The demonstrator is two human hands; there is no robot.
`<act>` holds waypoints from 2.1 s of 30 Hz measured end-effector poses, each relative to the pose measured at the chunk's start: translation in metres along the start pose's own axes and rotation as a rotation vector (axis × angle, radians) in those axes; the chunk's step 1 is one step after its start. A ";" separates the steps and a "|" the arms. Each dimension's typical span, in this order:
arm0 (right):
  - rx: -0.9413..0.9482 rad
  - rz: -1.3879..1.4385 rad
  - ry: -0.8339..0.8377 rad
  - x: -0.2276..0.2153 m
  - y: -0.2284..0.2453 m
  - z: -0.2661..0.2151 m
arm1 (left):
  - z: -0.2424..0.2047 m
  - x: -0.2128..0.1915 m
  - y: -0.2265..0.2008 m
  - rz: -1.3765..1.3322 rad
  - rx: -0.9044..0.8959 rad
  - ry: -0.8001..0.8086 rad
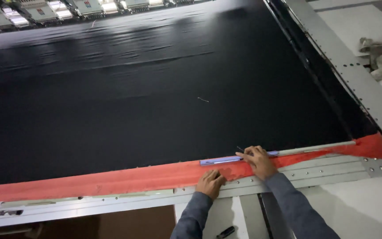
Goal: Securing fabric to an industrial embroidery machine frame by pressing plastic clamping strips into a groove and then operating the machine controls.
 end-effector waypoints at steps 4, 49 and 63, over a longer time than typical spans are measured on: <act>-0.032 0.035 -0.034 0.010 -0.016 0.004 | 0.032 -0.012 0.018 -0.141 0.196 -0.139; 0.079 -0.215 -0.658 0.060 0.052 0.097 | 0.048 0.028 0.028 0.390 -0.087 -0.238; 0.320 -0.432 -0.816 0.169 0.150 0.117 | -0.072 -0.136 0.170 -0.140 0.078 0.501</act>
Point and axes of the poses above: each hand's wrist, its own z-axis towards the middle knuckle, its own x-axis out of the palm, y = z × x, the point moved 1 cm from there along z, towards the middle knuckle, and after that the axes turned 8 degrees about x, right-handed, at the moved point
